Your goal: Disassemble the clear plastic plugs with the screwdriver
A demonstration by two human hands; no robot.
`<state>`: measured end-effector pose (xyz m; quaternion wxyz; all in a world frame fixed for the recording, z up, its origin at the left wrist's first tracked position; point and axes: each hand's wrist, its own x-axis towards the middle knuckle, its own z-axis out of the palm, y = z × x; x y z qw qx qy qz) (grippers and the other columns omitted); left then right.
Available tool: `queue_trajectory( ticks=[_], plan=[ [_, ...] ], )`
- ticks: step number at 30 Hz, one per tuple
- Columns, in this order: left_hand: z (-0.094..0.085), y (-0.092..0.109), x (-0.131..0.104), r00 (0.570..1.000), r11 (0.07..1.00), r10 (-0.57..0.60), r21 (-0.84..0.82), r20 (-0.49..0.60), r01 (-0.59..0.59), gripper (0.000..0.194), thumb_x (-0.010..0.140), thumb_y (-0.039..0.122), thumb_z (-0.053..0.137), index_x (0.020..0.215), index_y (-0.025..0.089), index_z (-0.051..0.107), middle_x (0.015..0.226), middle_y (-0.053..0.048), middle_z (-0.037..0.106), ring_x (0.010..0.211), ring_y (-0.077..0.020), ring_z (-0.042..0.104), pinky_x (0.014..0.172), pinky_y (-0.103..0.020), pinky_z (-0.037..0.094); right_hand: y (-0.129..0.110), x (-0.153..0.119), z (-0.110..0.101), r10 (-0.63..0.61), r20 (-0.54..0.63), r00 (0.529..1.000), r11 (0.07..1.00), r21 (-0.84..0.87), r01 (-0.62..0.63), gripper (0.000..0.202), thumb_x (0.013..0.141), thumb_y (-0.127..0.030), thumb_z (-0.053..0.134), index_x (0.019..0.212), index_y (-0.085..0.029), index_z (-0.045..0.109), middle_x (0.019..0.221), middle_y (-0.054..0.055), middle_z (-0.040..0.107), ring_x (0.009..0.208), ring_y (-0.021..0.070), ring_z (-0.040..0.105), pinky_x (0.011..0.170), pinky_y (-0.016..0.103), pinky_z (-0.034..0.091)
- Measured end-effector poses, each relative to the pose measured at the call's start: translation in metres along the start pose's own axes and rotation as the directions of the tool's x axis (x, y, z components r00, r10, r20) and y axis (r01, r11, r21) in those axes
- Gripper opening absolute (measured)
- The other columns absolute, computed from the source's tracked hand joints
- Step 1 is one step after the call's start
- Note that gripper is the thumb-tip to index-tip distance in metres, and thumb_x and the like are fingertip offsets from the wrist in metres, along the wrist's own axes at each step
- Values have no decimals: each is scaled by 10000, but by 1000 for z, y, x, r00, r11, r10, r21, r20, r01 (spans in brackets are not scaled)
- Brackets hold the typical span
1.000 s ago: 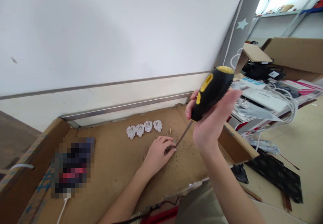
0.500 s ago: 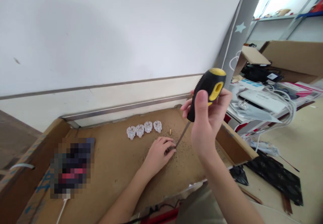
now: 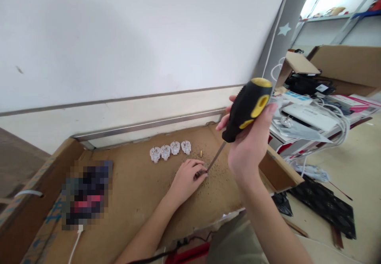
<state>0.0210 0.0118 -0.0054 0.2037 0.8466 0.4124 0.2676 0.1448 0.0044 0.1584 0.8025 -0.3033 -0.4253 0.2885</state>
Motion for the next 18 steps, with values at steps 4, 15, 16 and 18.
queue_trajectory(
  ticks=[4, 15, 16, 18],
  plan=[
    [0, 0, 0, 1000, 1000, -10, -5, 4, 10, 49, 809, 227, 602, 852, 226, 625, 1061, -3, 623, 1006, -182, 532, 886, -350, 416, -8, 4, 0, 162, 65, 985, 985, 50, -166, 567, 843, -641, 195, 860, -170, 512, 506, -31, 408, 342, 59, 330, 344, 208, 228],
    [1, 0, -1, 1000, 1000, 10, 2, 1, -10, 75, 833, 249, 572, 871, 230, 633, 1065, -19, 624, 1001, -191, 531, 870, -356, 427, -6, -2, 0, -18, -4, 1000, 1000, -12, 18, 431, 791, -625, 426, 820, -196, 428, 704, -5, 513, 491, 65, 482, 453, 217, 379],
    [0, 0, 0, 1000, 1000, 3, -2, 2, -3, 69, 829, 245, 577, 870, 230, 631, 1066, -17, 624, 1004, -191, 530, 874, -357, 425, -7, -1, 0, 14, 11, 1000, 1000, -12, -14, 468, 801, -645, 374, 813, -185, 460, 705, 8, 510, 499, 71, 485, 449, 222, 376],
    [0, 1, 0, 1000, 1000, -5, -10, 3, 5, 60, 818, 236, 587, 863, 229, 627, 1062, -13, 626, 998, -190, 532, 876, -358, 423, -10, 0, -1, 61, 44, 997, 998, -6, -61, 504, 824, -649, 292, 813, -183, 484, 665, 8, 489, 466, 64, 445, 419, 215, 339]
  ],
)
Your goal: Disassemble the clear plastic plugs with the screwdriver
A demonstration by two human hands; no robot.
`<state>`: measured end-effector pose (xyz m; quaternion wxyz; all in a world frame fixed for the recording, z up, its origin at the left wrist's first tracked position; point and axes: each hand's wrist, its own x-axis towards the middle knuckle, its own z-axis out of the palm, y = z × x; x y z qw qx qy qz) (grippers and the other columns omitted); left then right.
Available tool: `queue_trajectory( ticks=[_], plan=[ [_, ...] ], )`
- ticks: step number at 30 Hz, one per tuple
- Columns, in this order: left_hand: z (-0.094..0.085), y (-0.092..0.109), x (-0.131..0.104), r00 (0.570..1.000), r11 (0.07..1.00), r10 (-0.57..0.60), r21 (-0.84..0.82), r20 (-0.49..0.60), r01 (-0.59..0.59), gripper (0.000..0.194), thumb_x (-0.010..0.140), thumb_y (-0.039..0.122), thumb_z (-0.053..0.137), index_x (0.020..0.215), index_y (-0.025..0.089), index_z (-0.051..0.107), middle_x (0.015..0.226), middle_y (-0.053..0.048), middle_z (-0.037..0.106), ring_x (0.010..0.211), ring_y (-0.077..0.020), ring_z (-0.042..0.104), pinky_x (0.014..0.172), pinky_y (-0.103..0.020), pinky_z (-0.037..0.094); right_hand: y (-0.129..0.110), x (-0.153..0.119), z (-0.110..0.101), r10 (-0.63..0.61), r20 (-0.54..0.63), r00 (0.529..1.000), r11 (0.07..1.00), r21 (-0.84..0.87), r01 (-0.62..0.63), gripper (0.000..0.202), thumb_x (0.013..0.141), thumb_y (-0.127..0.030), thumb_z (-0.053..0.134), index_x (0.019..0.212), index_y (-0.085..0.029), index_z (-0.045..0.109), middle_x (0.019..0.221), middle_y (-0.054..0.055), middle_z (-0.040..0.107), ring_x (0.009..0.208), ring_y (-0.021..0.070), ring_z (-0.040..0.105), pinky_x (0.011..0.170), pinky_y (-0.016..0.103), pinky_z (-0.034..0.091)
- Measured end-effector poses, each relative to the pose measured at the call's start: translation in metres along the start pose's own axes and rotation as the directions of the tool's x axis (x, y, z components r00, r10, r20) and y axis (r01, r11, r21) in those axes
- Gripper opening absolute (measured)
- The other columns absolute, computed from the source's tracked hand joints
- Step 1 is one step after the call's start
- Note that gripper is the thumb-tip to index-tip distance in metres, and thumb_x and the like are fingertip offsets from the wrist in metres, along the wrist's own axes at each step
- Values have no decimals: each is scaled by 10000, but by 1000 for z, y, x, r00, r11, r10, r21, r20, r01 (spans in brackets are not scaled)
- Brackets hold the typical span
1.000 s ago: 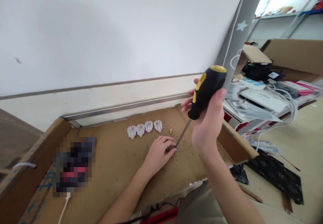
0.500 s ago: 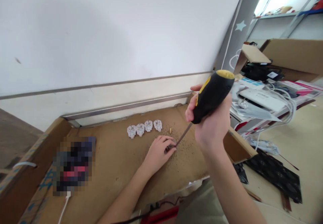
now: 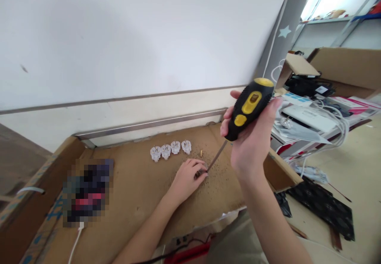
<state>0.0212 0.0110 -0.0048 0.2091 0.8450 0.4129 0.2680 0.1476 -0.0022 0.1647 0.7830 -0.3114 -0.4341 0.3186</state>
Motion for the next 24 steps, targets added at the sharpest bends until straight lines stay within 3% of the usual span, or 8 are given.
queue_trajectory(
  ticks=[3, 5, 8, 11, 15, 18, 21, 24],
  plan=[
    [-1, 0, 0, 1000, 1000, 2, -2, 0, -2, 62, 817, 240, 587, 862, 228, 628, 1059, -14, 624, 996, -191, 533, 873, -357, 424, -2, -2, 1, 11, -2, 1000, 999, 42, -11, 507, 814, -680, 246, 810, -202, 417, 608, -15, 444, 423, 61, 388, 377, 204, 284],
    [-1, 0, -1, 1000, 1000, 13, 3, -5, -13, 75, 830, 243, 573, 872, 230, 633, 1062, -16, 622, 1003, -191, 530, 875, -355, 424, -1, -4, 3, -16, -6, 1000, 998, 65, 16, 452, 786, -673, 361, 856, -227, 356, 608, -41, 428, 404, 53, 362, 362, 190, 260],
    [0, 0, -1, 1000, 1000, 27, 11, -5, -27, 95, 842, 241, 562, 892, 236, 642, 1058, -15, 627, 998, -190, 529, 869, -350, 426, 2, -6, 4, -97, -13, 995, 995, 34, 97, 382, 775, -545, 529, 888, -244, 321, 653, -63, 450, 402, 31, 359, 385, 177, 290],
    [0, 0, 0, 1000, 1000, 26, 11, -1, -26, 97, 842, 247, 564, 895, 241, 645, 1057, -12, 628, 993, -189, 532, 869, -352, 427, 4, -4, 3, -84, -44, 995, 996, -38, 82, 416, 796, -617, 424, 858, -205, 422, 689, -21, 478, 470, 53, 444, 440, 213, 361],
    [0, 0, 0, 1000, 1000, 19, 10, 1, -19, 84, 837, 254, 568, 866, 235, 644, 1055, -18, 626, 993, -189, 536, 875, -358, 429, 1, -2, 1, -10, -4, 1000, 1000, -19, 10, 549, 805, -694, 241, 914, -201, 457, 661, -1, 467, 443, 63, 413, 395, 218, 297],
    [0, 1, 0, 1000, 1000, 10, 10, 1, -10, 79, 833, 247, 572, 869, 232, 641, 1052, -19, 626, 996, -191, 536, 874, -357, 431, 2, -4, 1, -37, 6, 999, 999, 13, 37, 459, 787, -671, 365, 952, -243, 346, 687, -29, 461, 419, 53, 394, 381, 203, 276],
    [0, 1, -1, 1000, 1000, 21, 12, 2, -21, 98, 840, 241, 564, 901, 237, 641, 1055, -18, 628, 998, -192, 531, 874, -356, 431, 4, -6, 3, -126, -36, 991, 992, -25, 125, 393, 768, -532, 545, 909, -248, 312, 739, -46, 481, 442, 37, 415, 412, 189, 324],
    [0, 0, -1, 1000, 1000, 23, 9, 5, -23, 102, 842, 244, 563, 907, 239, 641, 1064, -17, 626, 1002, -194, 530, 876, -356, 427, 3, -4, 3, -106, -59, 993, 994, -34, 105, 405, 816, -597, 404, 891, -200, 433, 730, -10, 502, 494, 56, 473, 462, 214, 382]
  ],
)
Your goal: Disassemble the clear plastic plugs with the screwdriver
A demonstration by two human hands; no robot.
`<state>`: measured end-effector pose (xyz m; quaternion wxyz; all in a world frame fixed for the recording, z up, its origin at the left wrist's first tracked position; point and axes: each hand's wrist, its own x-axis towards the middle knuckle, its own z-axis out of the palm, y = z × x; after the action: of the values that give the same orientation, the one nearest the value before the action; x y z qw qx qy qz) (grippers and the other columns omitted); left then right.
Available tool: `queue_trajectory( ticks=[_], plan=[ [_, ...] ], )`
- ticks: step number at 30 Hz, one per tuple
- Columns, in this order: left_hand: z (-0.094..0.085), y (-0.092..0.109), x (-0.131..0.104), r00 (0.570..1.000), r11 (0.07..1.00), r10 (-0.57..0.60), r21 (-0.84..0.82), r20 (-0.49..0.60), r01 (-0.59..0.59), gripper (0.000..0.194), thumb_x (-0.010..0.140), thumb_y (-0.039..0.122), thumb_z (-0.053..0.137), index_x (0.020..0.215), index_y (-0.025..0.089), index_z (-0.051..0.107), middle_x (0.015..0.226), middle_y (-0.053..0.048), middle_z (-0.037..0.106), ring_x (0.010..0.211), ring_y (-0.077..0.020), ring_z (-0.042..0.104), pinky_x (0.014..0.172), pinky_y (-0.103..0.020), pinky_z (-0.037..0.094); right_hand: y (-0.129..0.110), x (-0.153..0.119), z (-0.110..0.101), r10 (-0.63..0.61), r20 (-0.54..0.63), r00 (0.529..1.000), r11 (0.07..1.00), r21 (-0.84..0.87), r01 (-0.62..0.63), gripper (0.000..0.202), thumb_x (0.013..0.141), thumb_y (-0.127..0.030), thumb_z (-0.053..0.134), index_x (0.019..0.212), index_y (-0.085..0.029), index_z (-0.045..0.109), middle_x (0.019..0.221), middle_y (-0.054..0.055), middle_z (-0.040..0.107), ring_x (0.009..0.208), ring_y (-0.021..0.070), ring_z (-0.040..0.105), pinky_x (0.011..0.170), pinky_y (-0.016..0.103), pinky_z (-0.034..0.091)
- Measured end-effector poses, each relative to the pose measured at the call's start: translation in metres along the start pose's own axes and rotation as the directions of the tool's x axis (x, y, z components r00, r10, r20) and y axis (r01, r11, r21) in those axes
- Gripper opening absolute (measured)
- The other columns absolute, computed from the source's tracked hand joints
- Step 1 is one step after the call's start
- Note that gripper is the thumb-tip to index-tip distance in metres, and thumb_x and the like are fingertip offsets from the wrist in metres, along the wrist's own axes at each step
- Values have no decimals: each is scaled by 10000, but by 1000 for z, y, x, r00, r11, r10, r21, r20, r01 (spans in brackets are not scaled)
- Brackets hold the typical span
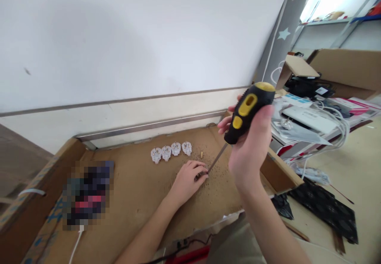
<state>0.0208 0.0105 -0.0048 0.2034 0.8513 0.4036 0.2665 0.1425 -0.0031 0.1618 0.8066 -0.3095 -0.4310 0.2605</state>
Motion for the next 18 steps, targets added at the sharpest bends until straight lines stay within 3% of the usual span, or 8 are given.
queue_trajectory(
  ticks=[4, 7, 10, 14, 18],
  plan=[
    [0, -1, 1, 1000, 1000, -17, -3, -1, 17, 72, 829, 245, 582, 873, 234, 639, 1062, -9, 623, 1005, -187, 531, 879, -349, 422, -5, 2, -1, 65, -6, 998, 997, 45, -65, 570, 841, -637, 240, 1024, -174, 517, 636, -5, 473, 437, 62, 418, 392, 205, 298],
    [0, 0, 1, 1000, 1000, -25, -6, 2, 25, 62, 828, 248, 586, 866, 236, 633, 1050, -3, 625, 1004, -185, 533, 879, -346, 421, -8, 1, -1, 48, -24, 999, 996, 71, -46, 470, 794, -626, 404, 1011, -211, 449, 610, -38, 430, 413, 50, 364, 368, 187, 261],
    [0, 0, 1, 1000, 1000, -27, -13, -1, 27, 51, 830, 247, 585, 858, 236, 627, 1047, -2, 628, 1002, -186, 534, 879, -348, 417, -12, 2, -2, -24, -115, 993, 999, 28, 27, 367, 753, -523, 564, 901, -234, 392, 603, -60, 394, 392, 35, 323, 351, 176, 234],
    [0, 1, 1, 1000, 1000, -13, -22, -10, 13, 42, 835, 231, 576, 845, 232, 617, 1046, 2, 630, 997, -179, 533, 877, -341, 407, -19, 9, -7, -91, -302, 949, 996, -29, 86, 328, 776, -526, 525, 839, -218, 430, 593, -38, 382, 402, 61, 316, 348, 218, 215],
    [-2, 2, 1, 999, 1000, -16, -26, -45, 15, 62, 850, 238, 548, 844, 223, 608, 1023, -5, 640, 978, -175, 544, 863, -335, 407, -7, 14, -14, -203, -448, 871, 979, -115, 169, 324, 873, -497, 333, 875, -190, 438, 653, -13, 354, 495, 75, 358, 468, 247, 323]
  ],
)
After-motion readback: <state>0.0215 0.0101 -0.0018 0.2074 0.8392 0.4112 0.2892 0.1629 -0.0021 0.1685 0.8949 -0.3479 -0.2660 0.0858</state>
